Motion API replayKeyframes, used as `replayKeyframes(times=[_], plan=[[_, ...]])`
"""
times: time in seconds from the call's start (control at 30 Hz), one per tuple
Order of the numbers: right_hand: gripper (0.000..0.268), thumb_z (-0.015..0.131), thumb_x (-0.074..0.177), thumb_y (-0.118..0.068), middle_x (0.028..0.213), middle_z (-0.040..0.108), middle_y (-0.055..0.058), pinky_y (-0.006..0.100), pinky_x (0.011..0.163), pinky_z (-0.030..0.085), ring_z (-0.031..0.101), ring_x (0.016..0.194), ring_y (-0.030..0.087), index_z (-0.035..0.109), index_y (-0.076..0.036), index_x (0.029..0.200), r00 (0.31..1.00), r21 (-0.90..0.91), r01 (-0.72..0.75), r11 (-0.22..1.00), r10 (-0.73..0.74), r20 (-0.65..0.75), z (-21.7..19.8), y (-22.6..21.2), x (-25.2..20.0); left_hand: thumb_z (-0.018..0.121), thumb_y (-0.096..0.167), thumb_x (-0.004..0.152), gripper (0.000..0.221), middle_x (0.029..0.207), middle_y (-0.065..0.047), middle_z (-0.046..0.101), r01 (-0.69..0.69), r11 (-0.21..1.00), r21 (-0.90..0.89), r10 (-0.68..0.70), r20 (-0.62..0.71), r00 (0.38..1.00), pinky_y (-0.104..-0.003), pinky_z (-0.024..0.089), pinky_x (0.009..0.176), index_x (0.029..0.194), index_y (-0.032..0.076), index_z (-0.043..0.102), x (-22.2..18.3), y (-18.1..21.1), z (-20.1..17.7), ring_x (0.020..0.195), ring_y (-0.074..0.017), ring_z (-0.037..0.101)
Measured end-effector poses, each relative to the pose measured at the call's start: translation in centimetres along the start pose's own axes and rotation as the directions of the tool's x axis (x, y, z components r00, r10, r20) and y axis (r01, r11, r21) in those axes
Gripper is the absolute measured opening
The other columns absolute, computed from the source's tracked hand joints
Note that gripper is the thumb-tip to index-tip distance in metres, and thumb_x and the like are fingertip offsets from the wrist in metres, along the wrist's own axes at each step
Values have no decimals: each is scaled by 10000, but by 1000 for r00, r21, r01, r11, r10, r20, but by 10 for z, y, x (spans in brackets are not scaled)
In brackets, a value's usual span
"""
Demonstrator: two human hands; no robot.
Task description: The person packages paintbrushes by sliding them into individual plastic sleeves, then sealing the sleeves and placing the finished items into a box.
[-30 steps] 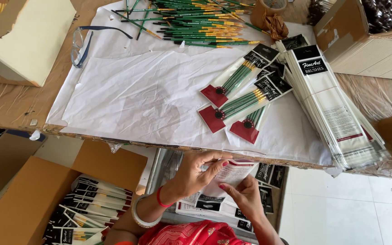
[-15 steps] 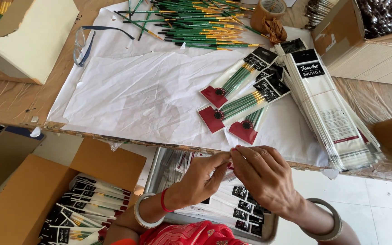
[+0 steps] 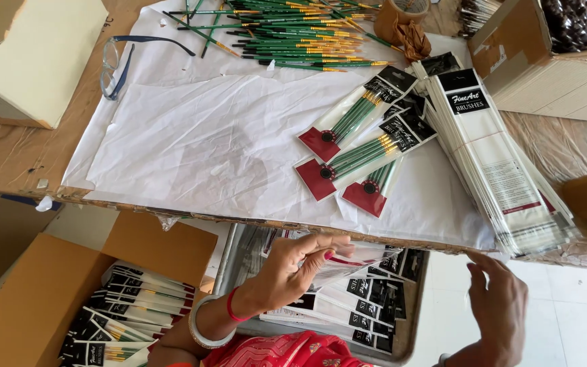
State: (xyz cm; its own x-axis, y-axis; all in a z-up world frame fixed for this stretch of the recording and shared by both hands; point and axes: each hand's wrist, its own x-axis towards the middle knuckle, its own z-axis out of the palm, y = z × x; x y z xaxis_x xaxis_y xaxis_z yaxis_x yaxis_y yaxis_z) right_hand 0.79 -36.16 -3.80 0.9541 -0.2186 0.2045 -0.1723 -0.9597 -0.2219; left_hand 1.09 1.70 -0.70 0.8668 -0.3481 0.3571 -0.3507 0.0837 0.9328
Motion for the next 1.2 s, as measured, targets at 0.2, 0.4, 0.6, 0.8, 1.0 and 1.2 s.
replayKeyframes(times=[0.2, 0.4, 0.6, 0.8, 1.0, 1.2], plan=[[379, 665, 852, 12, 1201, 719, 130, 315, 948, 584, 702, 1125, 161, 637, -12, 1229, 955, 934, 40, 355, -287, 68, -4, -121, -26, 522, 91, 1093, 269, 1108, -110, 805, 68, 994, -86, -65, 32, 997, -217, 410, 503, 1309, -7, 649, 6, -7, 6, 558, -16, 491], [89, 720, 942, 44, 991, 796, 123, 293, 817, 621, 763, 943, 167, 673, -2, 1002, 942, 985, 121, 122, -327, -75, 54, -102, -23, 645, 23, 1028, 142, 1019, -107, 783, -66, 985, 161, 81, -84, 993, -279, 630, 730, 1163, -5, 682, -3, -20, -8, 888, -143, 774], [136, 697, 881, 91, 935, 766, 95, 280, 764, 620, 759, 873, 163, 700, -31, 942, 800, 959, 284, 24, -558, -223, 40, -106, 9, 755, -3, 926, 159, 897, -105, 796, -185, 947, 263, 160, 112, 981, -271, 568, 605, 1078, 42, 743, 13, -21, -35, 725, -163, 757], [388, 595, 630, 189, 891, 769, 107, 277, 617, 626, 765, 745, 152, 795, -29, 881, 682, 900, 387, 198, -719, -135, 27, -112, 26, 690, -91, 849, 263, 985, -131, 781, -281, 945, 168, 235, 249, 939, -292, 625, 712, 1068, 46, 740, 25, -16, -49, 841, -210, 778], [150, 832, 736, 8, 914, 757, 81, 265, 685, 618, 760, 827, 149, 735, -31, 843, 796, 759, 487, 432, -578, -181, 33, -127, 9, 760, 27, 858, 139, 928, -111, 772, -261, 890, 375, 189, 219, 957, -308, 613, 687, 989, 36, 715, 26, -20, -46, 770, -208, 753], [127, 698, 880, -1, 1103, 753, 92, 346, 967, 607, 736, 1035, 189, 659, -52, 989, 930, 971, 146, -190, -308, -200, 37, -156, -17, 788, 49, 904, 152, 955, -87, 753, -110, 955, 276, 82, 111, 990, -309, 587, 700, 990, 43, 663, 11, -11, -51, 820, -196, 741]])
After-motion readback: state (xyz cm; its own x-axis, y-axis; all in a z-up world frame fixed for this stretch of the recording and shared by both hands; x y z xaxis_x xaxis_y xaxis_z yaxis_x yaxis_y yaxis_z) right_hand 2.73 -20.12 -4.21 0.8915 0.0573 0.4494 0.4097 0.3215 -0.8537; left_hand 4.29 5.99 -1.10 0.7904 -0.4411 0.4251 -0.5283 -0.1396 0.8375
